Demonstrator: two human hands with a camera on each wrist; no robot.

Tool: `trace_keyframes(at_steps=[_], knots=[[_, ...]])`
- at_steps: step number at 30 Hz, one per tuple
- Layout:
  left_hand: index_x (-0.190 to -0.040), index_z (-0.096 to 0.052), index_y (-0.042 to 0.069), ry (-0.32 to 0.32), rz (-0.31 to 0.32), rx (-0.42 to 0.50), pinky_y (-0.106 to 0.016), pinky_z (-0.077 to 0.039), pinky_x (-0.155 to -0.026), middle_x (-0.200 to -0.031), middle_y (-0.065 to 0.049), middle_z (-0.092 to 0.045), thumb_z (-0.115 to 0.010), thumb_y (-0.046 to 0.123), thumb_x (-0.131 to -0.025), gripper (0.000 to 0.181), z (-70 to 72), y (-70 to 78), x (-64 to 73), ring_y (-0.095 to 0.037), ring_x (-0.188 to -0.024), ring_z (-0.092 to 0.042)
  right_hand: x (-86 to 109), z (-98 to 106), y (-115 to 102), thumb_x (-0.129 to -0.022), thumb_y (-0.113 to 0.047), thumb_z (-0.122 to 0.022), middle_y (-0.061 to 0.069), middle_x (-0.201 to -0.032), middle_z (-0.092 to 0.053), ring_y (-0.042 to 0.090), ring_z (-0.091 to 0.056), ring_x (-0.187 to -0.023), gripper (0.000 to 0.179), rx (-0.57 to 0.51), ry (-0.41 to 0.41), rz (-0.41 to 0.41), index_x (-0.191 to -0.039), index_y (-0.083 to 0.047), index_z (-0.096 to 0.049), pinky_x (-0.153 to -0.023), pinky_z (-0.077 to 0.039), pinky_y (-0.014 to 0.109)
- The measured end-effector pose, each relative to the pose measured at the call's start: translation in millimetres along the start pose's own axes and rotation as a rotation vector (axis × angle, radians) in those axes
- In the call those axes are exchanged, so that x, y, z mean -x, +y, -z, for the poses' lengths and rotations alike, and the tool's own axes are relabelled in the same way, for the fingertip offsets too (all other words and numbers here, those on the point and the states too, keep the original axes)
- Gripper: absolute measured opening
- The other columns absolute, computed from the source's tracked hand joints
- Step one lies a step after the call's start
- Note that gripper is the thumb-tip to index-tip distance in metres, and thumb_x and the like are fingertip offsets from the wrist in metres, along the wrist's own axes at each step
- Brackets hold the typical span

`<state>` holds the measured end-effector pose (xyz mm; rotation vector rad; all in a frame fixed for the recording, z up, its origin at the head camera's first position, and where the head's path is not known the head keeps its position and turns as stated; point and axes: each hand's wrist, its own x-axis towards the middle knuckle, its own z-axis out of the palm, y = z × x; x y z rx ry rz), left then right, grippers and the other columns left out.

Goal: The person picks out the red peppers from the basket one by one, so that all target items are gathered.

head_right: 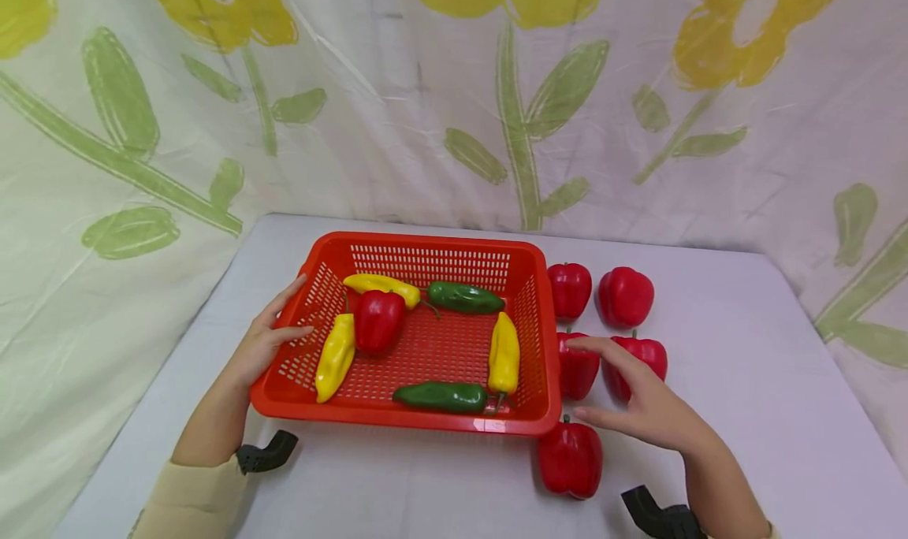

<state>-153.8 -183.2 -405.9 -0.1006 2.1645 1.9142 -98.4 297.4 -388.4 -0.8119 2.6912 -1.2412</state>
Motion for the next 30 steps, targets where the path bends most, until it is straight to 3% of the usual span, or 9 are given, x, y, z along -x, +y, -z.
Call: trace_keyframes(at_steps=[3,12,17,21,24,30], knots=[[-0.148,-0.017,0.037,0.002,-0.003,-0.001,-0.036,-0.052,-0.088,-0.154,-0.006,-0.021,-0.044,0.004,-0.092,0.071,0.1,-0.2,-0.3,-0.032,-0.127,-0.04,-10.0,3,-1,-0.067,-0.008,-0.08,0.007,-0.13,-0.049,0.004,-0.042,-0.121,0.076,0.004,-0.021,0.013,-0.134,-0.014,-0.044,-0.078,-0.056,0.027],[-0.148,-0.017,0.038,0.002,0.005,-0.003,-0.037,-0.05,-0.091,-0.155,-0.004,-0.019,-0.044,0.004,-0.092,0.071,-0.2,-1.4,-0.2,-0.032,-0.128,-0.038,-28.2,7,-6,-0.068,-0.01,-0.079,0.004,-0.132,-0.048,-0.001,-0.038,-0.121,0.077,0.032,-0.042,0.042,-0.136,-0.015,-0.043,-0.076,-0.057,0.03],[-0.148,-0.018,0.038,0.008,-0.001,-0.006,-0.033,-0.052,-0.089,-0.155,-0.005,-0.02,-0.045,0.004,-0.092,0.071,0.6,-2.1,-0.5,-0.032,-0.127,-0.039,-38.4,10,-12,-0.069,-0.011,-0.079,0.002,-0.132,-0.046,-0.002,-0.036,-0.122,0.08,0.067,-0.028,0.05,-0.138,-0.015,-0.039,-0.086,-0.05,0.021],[-0.148,-0.018,0.038,0.006,-0.003,-0.007,-0.03,-0.053,-0.087,-0.154,-0.005,-0.021,-0.045,0.004,-0.092,0.071,1.2,-2.4,-0.7,-0.031,-0.126,-0.039,-47.2,14,-20,-0.07,-0.013,-0.079,0.002,-0.136,-0.041,-0.008,-0.03,-0.123,0.085,0.098,0.004,0.003,-0.142,-0.017,-0.033,-0.096,-0.048,0.04],[-0.148,-0.017,0.038,0.003,-0.001,-0.006,-0.029,-0.053,-0.087,-0.154,-0.005,-0.02,-0.045,0.005,-0.092,0.071,1.1,-2.4,-0.7,-0.031,-0.126,-0.039,-54.7,16,-27,-0.071,-0.014,-0.078,0.005,-0.141,-0.038,-0.009,-0.028,-0.125,0.086,0.065,0.013,-0.026,-0.143,-0.019,-0.03,-0.094,-0.04,0.062],[-0.148,-0.018,0.039,0.003,0.002,-0.005,-0.032,-0.053,-0.087,-0.154,-0.006,-0.022,-0.045,0.005,-0.092,0.071,0.9,-2.2,-0.7,-0.031,-0.126,-0.041,-71.6,15,-38,-0.08,-0.015,-0.071,0.009,-0.145,-0.033,0.022,-0.034,-0.131,0.077,-0.071,-0.028,-0.089,-0.143,-0.017,-0.028,-0.099,-0.035,0.064]])
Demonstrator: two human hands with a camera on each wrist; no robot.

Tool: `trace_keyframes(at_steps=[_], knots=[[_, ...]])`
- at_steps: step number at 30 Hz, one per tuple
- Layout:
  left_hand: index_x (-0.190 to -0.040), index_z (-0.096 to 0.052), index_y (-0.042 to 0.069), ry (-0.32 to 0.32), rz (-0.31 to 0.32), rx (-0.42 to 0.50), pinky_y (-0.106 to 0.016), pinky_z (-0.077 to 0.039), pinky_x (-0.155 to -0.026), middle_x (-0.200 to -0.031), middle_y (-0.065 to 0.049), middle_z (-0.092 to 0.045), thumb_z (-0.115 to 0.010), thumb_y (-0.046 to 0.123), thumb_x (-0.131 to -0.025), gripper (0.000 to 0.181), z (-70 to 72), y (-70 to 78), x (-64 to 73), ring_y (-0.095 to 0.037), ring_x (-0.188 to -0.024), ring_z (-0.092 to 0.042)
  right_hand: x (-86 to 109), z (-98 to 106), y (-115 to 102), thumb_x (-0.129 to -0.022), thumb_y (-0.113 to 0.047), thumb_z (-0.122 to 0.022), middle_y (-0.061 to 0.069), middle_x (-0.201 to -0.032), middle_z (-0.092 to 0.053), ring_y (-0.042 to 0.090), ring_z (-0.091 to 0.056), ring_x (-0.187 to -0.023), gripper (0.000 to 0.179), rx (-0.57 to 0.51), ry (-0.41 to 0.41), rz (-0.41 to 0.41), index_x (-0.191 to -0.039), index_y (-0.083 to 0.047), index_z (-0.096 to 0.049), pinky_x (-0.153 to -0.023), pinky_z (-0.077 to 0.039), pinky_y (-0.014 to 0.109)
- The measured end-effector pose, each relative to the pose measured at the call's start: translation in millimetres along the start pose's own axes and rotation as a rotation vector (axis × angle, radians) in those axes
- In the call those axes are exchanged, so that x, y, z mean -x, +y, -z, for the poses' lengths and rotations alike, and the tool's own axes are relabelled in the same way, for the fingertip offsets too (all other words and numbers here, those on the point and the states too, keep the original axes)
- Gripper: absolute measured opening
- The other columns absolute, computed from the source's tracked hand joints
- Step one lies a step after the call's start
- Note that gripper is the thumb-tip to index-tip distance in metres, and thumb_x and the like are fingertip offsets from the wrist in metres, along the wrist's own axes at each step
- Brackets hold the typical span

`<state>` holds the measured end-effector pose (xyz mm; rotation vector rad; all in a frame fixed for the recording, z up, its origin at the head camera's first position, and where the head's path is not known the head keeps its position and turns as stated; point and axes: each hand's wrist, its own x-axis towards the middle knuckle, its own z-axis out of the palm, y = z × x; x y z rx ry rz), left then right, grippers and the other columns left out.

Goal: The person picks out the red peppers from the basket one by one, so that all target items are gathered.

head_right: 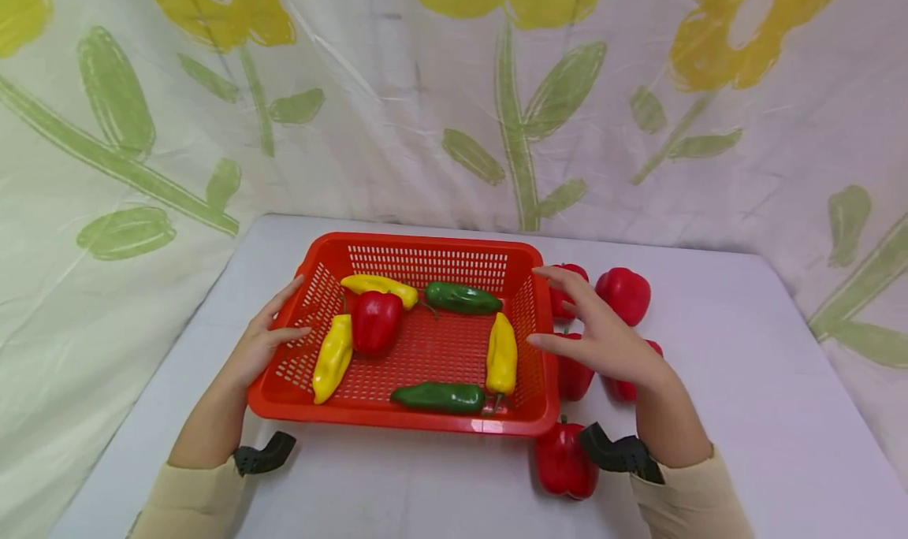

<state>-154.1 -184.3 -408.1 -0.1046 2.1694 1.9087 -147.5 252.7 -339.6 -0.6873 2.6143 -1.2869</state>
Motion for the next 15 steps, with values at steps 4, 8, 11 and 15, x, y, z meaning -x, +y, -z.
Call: trace_keyframes(at_steps=[4,8,11,15], knots=[[-0.148,-0.017,0.038,-0.001,-0.007,-0.007,-0.031,-0.053,-0.086,-0.154,-0.007,-0.022,-0.045,0.004,-0.092,0.071,1.5,-0.5,0.7,-0.03,-0.125,-0.042,-12.2,-5,-8,-0.085,-0.019,-0.066,0.011,-0.147,-0.029,0.038,-0.034,-0.131,0.071,-0.08,-0.048,-0.059,-0.143,-0.013,-0.025,-0.098,-0.039,0.061],[-0.148,-0.017,0.037,-0.002,-0.015,-0.008,-0.03,-0.053,-0.086,-0.154,-0.007,-0.023,-0.045,0.004,-0.092,0.071,2.6,-0.4,0.8,-0.03,-0.125,-0.042,-25.5,-13,-16,-0.086,-0.026,-0.065,0.008,-0.147,-0.028,0.038,-0.027,-0.135,0.07,-0.112,-0.08,-0.107,-0.143,-0.018,-0.024,-0.099,-0.039,0.059],[-0.148,-0.017,0.037,-0.005,-0.012,-0.002,-0.031,-0.053,-0.086,-0.154,-0.006,-0.022,-0.045,0.004,-0.092,0.071,2.3,0.3,0.6,-0.03,-0.126,-0.041,-35.4,-19,-23,-0.086,-0.03,-0.065,0.005,-0.148,-0.028,0.034,-0.026,-0.137,0.071,-0.116,-0.099,-0.107,-0.143,-0.02,-0.025,-0.102,-0.037,0.058],[-0.148,-0.017,0.038,-0.008,-0.006,-0.002,-0.032,-0.053,-0.086,-0.154,-0.006,-0.021,-0.044,0.004,-0.092,0.071,0.8,1.6,0.2,-0.031,-0.127,-0.04,-48.4,-25,-31,-0.085,-0.032,-0.065,0.002,-0.146,-0.03,0.03,-0.029,-0.135,0.07,-0.122,-0.126,-0.096,-0.143,-0.02,-0.027,-0.102,-0.04,0.054]])
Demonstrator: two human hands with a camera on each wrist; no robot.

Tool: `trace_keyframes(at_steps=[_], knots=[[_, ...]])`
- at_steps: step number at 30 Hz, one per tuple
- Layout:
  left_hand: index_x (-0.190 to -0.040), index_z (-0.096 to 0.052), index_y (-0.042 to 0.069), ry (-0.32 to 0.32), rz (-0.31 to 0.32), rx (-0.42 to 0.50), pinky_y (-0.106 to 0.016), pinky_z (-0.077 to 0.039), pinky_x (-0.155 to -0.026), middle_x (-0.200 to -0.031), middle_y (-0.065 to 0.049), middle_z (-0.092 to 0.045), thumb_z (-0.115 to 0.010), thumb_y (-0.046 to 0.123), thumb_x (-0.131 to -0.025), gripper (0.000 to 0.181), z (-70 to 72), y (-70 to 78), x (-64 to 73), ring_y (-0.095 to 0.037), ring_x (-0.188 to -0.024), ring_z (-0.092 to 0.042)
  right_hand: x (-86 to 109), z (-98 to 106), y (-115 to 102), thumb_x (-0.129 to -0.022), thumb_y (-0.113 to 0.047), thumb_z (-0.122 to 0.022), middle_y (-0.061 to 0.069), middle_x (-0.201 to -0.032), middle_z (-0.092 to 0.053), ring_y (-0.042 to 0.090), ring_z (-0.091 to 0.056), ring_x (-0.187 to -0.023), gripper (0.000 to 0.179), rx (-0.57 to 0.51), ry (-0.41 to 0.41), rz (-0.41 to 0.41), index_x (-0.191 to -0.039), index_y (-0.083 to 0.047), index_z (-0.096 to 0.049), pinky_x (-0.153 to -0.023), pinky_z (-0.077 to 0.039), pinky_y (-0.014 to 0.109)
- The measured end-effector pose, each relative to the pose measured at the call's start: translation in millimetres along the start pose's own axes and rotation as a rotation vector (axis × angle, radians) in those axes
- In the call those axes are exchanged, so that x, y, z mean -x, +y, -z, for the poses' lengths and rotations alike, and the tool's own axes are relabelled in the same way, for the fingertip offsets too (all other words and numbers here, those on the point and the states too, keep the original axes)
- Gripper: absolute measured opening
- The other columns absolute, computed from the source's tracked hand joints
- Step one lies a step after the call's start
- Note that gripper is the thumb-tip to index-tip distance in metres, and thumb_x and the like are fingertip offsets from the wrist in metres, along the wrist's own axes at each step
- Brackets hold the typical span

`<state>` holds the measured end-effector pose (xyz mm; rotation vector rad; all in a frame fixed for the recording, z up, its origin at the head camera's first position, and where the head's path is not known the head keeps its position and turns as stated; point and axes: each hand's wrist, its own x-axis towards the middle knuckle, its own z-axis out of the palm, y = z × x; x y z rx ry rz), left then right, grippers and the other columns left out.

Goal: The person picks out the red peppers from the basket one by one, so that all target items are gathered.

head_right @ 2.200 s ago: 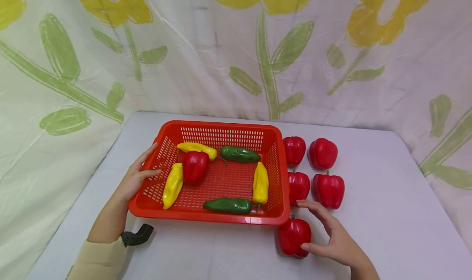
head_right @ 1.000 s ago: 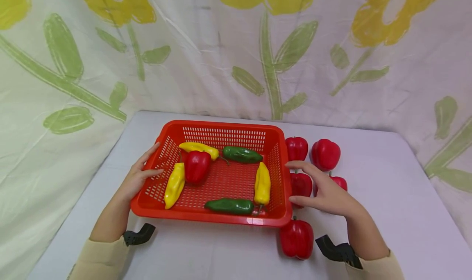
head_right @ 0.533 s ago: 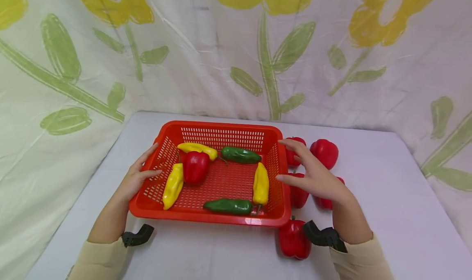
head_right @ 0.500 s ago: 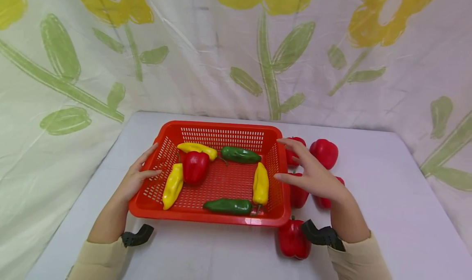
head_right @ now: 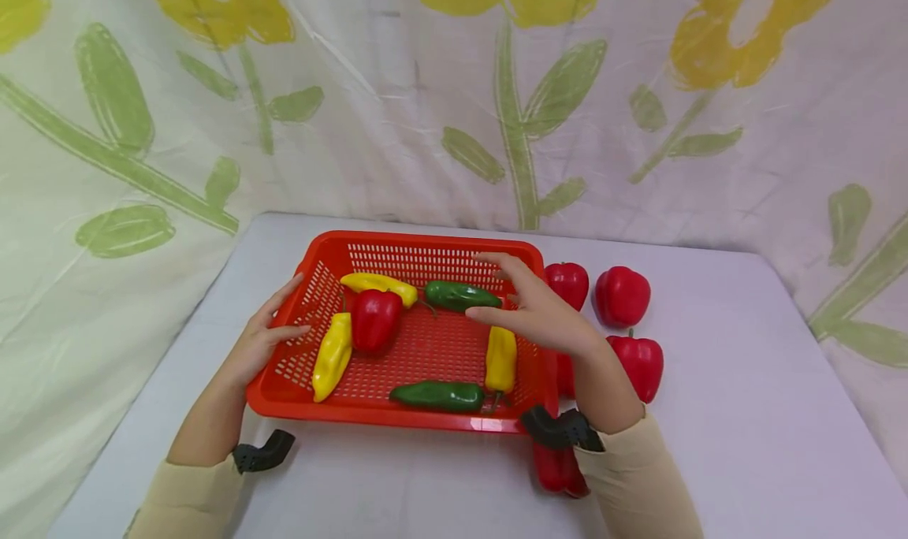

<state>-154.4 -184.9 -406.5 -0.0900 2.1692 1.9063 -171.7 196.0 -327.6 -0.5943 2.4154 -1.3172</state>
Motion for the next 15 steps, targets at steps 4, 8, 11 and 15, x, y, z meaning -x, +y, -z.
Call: trace_keyframes(at_steps=[4,8,11,15], knots=[[-0.148,-0.017,0.037,-0.001,0.0,0.002,-0.031,-0.053,-0.086,-0.155,-0.005,-0.02,-0.044,0.004,-0.092,0.071,-1.1,0.6,-0.3,-0.032,-0.128,-0.039,-14.8,-4,-3,-0.085,-0.033,-0.065,0.003,-0.146,-0.029,0.03,-0.03,-0.135,0.07,-0.025,-0.037,-0.028,-0.143,-0.02,-0.028,-0.099,-0.044,0.05],[-0.148,-0.017,0.037,-0.007,-0.003,0.004,-0.031,-0.052,-0.087,-0.155,-0.005,-0.02,-0.045,0.004,-0.092,0.071,-1.4,0.8,-0.9,-0.032,-0.13,-0.037,-28.3,-8,-4,-0.085,-0.036,-0.064,0.004,-0.146,-0.031,0.032,-0.029,-0.135,0.069,-0.03,-0.061,-0.052,-0.143,-0.02,-0.03,-0.101,-0.041,0.052],[-0.148,-0.017,0.036,-0.003,-0.005,-0.003,-0.031,-0.052,-0.087,-0.155,-0.005,-0.02,-0.045,0.004,-0.091,0.071,-1.1,0.9,-0.9,-0.032,-0.129,-0.038,-37.7,-11,-6,-0.085,-0.037,-0.064,0.003,-0.145,-0.033,0.032,-0.031,-0.134,0.068,-0.037,-0.075,-0.05,-0.142,-0.019,-0.032,-0.103,-0.039,0.053],[-0.148,-0.018,0.037,0.003,-0.006,-0.004,-0.033,-0.052,-0.087,-0.154,-0.006,-0.021,-0.045,0.004,-0.092,0.071,-0.6,0.9,-0.8,-0.032,-0.128,-0.039,-49.5,-16,-11,-0.085,-0.034,-0.064,0.003,-0.144,-0.035,0.033,-0.031,-0.134,0.065,-0.063,-0.107,-0.049,-0.14,-0.019,-0.033,-0.104,-0.038,0.052]])
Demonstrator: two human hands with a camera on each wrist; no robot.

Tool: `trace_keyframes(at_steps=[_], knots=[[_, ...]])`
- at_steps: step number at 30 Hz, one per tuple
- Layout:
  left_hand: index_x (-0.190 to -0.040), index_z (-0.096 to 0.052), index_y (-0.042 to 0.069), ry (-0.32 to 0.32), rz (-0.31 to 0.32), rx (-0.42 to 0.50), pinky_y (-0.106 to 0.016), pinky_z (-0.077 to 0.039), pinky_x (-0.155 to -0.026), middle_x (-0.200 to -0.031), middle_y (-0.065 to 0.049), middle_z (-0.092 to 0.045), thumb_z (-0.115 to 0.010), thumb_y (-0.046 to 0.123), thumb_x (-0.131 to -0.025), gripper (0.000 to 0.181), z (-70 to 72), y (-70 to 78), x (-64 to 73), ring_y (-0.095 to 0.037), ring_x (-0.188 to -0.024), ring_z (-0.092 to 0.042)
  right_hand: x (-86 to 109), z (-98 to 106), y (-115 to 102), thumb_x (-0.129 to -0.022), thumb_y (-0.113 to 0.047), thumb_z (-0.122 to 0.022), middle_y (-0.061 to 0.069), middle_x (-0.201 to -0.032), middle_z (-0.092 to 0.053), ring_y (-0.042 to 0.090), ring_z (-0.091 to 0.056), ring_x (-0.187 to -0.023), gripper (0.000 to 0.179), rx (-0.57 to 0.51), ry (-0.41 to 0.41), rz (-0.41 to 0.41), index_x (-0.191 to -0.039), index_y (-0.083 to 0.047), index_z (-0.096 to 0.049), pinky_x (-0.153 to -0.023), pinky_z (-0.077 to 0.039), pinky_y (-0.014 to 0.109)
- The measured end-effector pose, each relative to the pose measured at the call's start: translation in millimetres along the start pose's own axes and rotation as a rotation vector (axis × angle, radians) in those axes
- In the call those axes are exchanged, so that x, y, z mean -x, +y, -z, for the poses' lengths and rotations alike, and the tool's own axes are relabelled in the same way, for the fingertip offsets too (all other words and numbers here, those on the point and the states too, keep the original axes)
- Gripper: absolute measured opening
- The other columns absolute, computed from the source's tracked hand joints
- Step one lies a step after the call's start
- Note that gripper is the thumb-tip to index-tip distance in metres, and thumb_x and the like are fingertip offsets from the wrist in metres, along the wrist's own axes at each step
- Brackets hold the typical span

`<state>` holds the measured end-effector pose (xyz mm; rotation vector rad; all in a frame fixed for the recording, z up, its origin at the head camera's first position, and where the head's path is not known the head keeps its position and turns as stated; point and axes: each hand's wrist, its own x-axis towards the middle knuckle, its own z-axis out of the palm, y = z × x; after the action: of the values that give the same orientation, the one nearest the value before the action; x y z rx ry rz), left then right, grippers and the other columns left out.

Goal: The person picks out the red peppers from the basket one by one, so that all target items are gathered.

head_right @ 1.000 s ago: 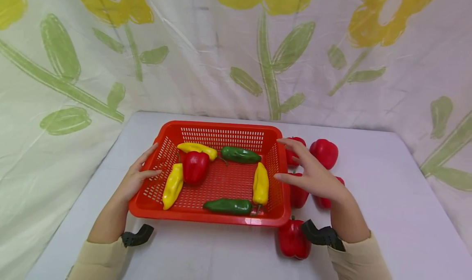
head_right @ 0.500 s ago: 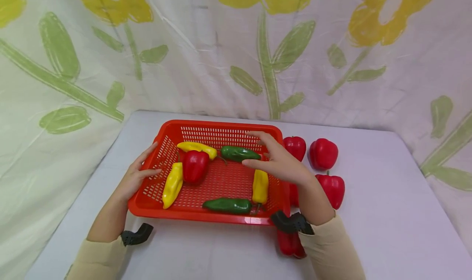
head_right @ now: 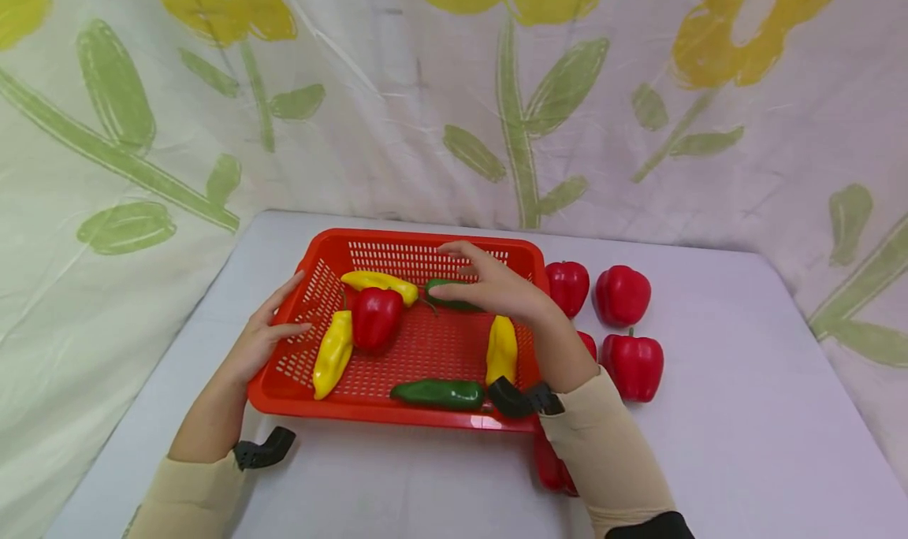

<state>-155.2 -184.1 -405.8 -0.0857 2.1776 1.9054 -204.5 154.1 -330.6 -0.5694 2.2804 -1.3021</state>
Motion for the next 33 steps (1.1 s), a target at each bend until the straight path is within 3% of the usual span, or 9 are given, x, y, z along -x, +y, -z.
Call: trace_keyframes(at_steps=[12,24,33], knots=[[-0.147,-0.018,0.039,0.001,0.008,-0.003,-0.032,-0.053,-0.086,-0.154,-0.006,-0.022,-0.045,0.005,-0.092,0.071,0.5,0.6,-1.7,-0.031,-0.127,-0.04,-36.2,-22,-18,-0.085,-0.035,-0.064,0.005,-0.147,-0.031,0.03,-0.032,-0.135,0.063,-0.027,-0.029,-0.055,-0.14,-0.021,-0.034,-0.105,-0.037,0.048],[-0.148,-0.018,0.038,-0.006,-0.004,0.002,-0.03,-0.052,-0.087,-0.154,-0.005,-0.021,-0.046,0.003,-0.091,0.072,-1.7,-0.6,-1.8,-0.032,-0.129,-0.038,-65.5,-48,-11,-0.084,-0.033,-0.065,0.011,-0.148,-0.03,0.03,-0.03,-0.135,0.068,-0.041,-0.079,-0.129,-0.142,-0.017,-0.033,-0.104,-0.039,0.048],[-0.148,-0.019,0.036,0.003,-0.023,-0.014,-0.025,-0.053,-0.084,-0.155,-0.002,-0.02,-0.047,0.004,-0.091,0.071,-1.0,-1.5,-1.2,-0.029,-0.126,-0.041,-82.6,-73,2,-0.083,-0.026,-0.068,0.014,-0.142,-0.037,0.03,-0.035,-0.131,0.064,-0.045,-0.145,-0.127,-0.138,-0.011,-0.039,-0.103,-0.041,0.044]])
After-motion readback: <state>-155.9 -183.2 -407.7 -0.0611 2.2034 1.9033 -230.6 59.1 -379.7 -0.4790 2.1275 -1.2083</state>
